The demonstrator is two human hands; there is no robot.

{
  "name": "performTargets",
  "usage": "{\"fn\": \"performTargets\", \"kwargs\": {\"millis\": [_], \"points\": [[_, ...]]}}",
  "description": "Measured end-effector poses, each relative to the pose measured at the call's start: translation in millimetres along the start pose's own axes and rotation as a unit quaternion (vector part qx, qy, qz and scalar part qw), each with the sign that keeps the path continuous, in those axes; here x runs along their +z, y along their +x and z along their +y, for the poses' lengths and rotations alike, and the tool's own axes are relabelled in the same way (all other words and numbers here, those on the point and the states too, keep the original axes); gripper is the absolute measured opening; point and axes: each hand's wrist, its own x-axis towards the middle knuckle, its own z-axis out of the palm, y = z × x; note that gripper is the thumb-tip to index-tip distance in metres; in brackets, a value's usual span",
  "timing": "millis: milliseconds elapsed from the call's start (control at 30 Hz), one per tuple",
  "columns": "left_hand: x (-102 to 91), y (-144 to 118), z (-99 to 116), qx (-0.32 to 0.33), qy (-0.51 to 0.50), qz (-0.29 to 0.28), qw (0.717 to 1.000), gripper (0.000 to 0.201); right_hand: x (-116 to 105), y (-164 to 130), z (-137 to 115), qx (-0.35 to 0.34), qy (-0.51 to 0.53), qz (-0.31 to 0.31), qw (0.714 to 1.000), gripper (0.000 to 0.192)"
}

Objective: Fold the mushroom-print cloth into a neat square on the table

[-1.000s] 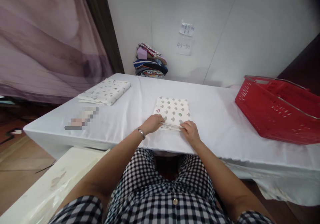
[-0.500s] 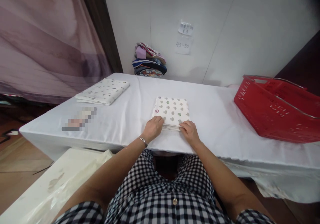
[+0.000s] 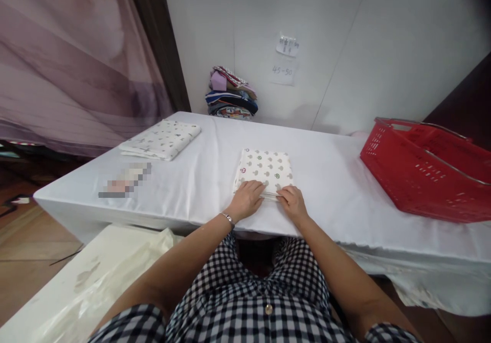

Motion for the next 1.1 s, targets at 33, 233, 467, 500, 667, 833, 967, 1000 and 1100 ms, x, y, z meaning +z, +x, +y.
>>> {"fn": "performTargets", "kwargs": {"millis": [33, 233, 467, 500, 667, 833, 967, 1000, 1100], "points": [[4.8, 0.7, 1.6, 0.01, -0.004, -0.001, 1.0, 0.036, -0.4, 0.0, -0.5, -0.004, -0.005, 0.0, 1.0, 0.02], [27.4, -7.3, -0.3, 0.017, 0.02, -0.011, 1.0, 0.038, -3.0, -9.7, -4.4, -0.032, -0.04, -0.016, 0.999, 0.026], [29.7, -13.5, 1.8, 0.011, 0.02, -0.013, 1.0, 0.041, -13.9, 6.5, -25.1, -0.024, -0.043, -0.043, 0.998, 0.033], [29.7, -13.4, 2.4, 0.006, 0.018, -0.012, 1.0, 0.041, -13.4, 11.5, -28.5, -0.029, -0.049, -0.054, 0.997, 0.036], [19.8, -10.7, -1.2, 0.007, -0.041, 0.007, 0.999, 0.036, 6.6, 14.2, -33.5, -0.041, -0.101, -0.14, 0.984, 0.051], [1.2, -1.3, -9.0, -0.077, -0.088, 0.061, 0.991, 0.025, 19.8, 1.0, -28.5, -0.042, -0.125, -0.156, 0.979, 0.057], [-1.7, -5.0, -14.9, -0.114, -0.078, 0.069, 0.988, 0.021, 16.2, 0.1, -29.5, -0.05, -0.125, -0.143, 0.981, 0.055], [-1.1, -8.9, -17.7, -0.133, -0.082, 0.079, 0.985, 0.019, 15.3, 0.1, -29.9, -0.053, -0.124, -0.139, 0.981, 0.055], [-0.1, -23.3, -30.4, -0.234, -0.107, 0.13, 0.958, 0.016, 13.8, -0.3, -30.7, -0.059, -0.12, -0.127, 0.983, 0.052]]}}
